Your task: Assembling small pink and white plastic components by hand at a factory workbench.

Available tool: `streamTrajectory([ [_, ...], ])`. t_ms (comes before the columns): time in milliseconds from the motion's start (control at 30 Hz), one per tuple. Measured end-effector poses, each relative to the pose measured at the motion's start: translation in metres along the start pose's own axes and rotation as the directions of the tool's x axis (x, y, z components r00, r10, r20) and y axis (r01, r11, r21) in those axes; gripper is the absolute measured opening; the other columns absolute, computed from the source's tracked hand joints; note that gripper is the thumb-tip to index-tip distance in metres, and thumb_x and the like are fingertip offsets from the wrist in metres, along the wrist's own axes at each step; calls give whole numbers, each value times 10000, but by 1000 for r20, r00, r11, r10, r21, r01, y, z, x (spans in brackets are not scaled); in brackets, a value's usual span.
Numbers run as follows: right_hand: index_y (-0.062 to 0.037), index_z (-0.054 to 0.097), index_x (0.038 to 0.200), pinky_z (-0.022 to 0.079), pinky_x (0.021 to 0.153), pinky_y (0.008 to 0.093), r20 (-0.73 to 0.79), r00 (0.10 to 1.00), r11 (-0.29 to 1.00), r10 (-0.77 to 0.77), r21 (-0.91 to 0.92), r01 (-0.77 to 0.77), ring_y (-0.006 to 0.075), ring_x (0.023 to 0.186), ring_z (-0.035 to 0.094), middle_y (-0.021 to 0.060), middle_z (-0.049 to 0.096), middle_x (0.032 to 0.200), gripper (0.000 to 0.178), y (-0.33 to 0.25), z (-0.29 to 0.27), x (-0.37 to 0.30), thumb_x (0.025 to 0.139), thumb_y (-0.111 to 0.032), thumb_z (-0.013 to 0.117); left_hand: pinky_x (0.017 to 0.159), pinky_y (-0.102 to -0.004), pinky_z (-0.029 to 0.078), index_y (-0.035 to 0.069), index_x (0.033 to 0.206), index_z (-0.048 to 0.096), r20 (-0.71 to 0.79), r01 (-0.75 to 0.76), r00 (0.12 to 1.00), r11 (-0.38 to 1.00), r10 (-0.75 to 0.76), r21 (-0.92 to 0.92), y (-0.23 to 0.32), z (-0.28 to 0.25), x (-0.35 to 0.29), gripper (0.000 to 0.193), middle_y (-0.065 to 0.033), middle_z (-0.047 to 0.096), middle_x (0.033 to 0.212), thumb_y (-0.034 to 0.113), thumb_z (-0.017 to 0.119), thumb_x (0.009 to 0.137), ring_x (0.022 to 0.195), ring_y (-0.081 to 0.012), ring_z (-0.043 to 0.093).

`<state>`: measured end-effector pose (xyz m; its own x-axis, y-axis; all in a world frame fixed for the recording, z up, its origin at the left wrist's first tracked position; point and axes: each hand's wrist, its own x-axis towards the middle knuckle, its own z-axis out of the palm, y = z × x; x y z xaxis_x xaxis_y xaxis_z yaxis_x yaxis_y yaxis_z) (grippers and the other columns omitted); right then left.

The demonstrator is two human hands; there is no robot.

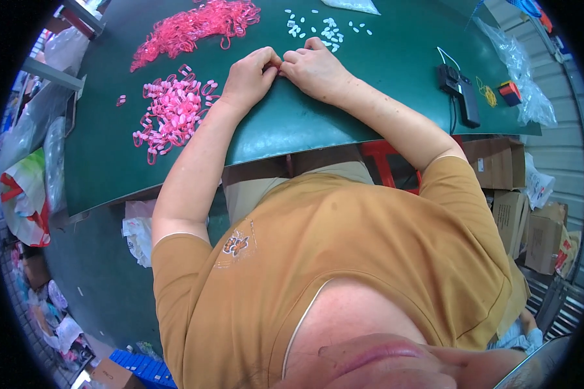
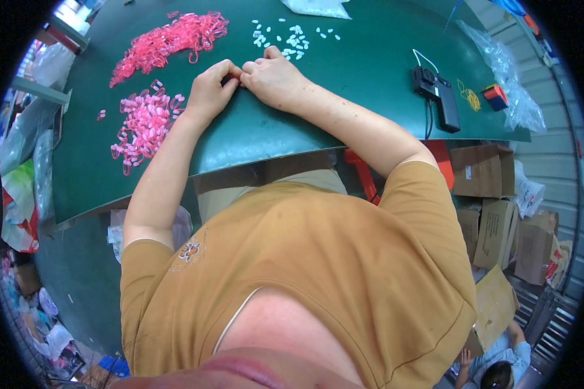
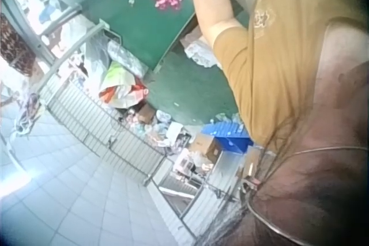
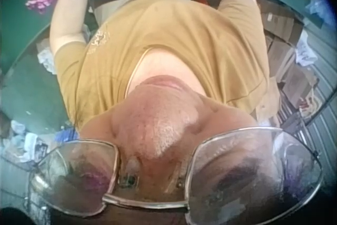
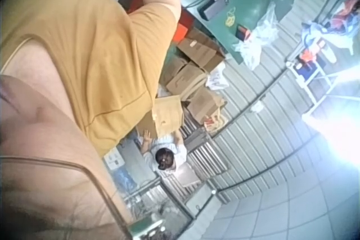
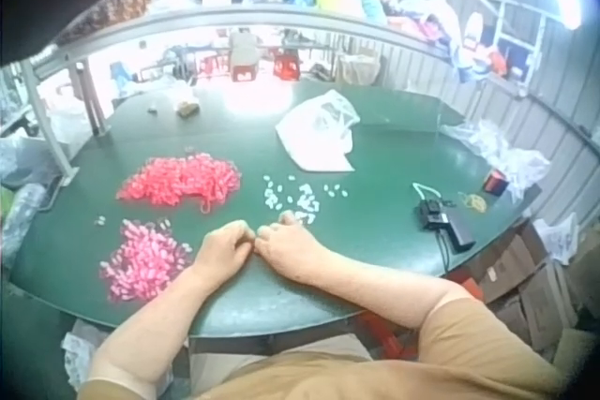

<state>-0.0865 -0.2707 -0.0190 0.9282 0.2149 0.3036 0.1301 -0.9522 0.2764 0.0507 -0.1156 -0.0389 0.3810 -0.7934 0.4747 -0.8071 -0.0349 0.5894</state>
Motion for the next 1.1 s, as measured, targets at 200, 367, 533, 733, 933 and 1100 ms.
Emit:
streamTrajectory([
  [200,-139,794,946,436,1006,423,138,972,906,188,357,-226,241,885,699,34,715,911,271,10,-12,-8,990,-391,703,779,-399,585,88,969,689,43,93,995,994,-90,-57,0,0,-2,51,-105,736,968,76,696,920,884,-303,735],
  [367,-97,809,1070,565,794,387,-87,966,812,245,563,-155,266,823,731,64,736,955,187,23,4,-19,963,-234,740,779,-400,585,91,969,690,37,30,999,999,-28,-45,3,-2,1,52,-100,734,963,80,697,919,883,-302,732],
  [533,-113,814,1063,564,788,396,-36,979,782,203,607,-140,263,840,729,60,729,958,185,21,9,-9,964,-242,724,777,-412,584,88,969,679,35,9,999,1000,-9,14,4,-3,-1,53,-98,729,966,82,691,917,894,-314,727],
  [733,-152,815,1097,505,874,425,94,982,784,166,591,-189,239,939,721,27,731,1006,204,20,7,-4,973,-266,701,778,-423,583,74,967,652,33,-39,999,999,38,20,1,-3,-3,65,-102,723,975,79,685,911,907,-326,724],
  [933,-174,803,1091,441,948,441,48,983,888,178,421,-182,215,1014,708,7,722,1033,192,4,1,-8,993,-280,676,786,-426,587,73,969,653,24,-34,999,999,34,-8,0,-3,-4,69,-100,727,984,76,684,907,912,-324,726],
  [1100,-185,778,1048,435,942,449,-52,968,933,244,284,-220,211,1010,699,12,696,989,169,-9,4,-11,1004,-301,664,786,-425,588,77,980,659,32,-26,999,1000,26,17,1,-3,-1,76,-102,731,990,78,686,909,912,-324,728],
])
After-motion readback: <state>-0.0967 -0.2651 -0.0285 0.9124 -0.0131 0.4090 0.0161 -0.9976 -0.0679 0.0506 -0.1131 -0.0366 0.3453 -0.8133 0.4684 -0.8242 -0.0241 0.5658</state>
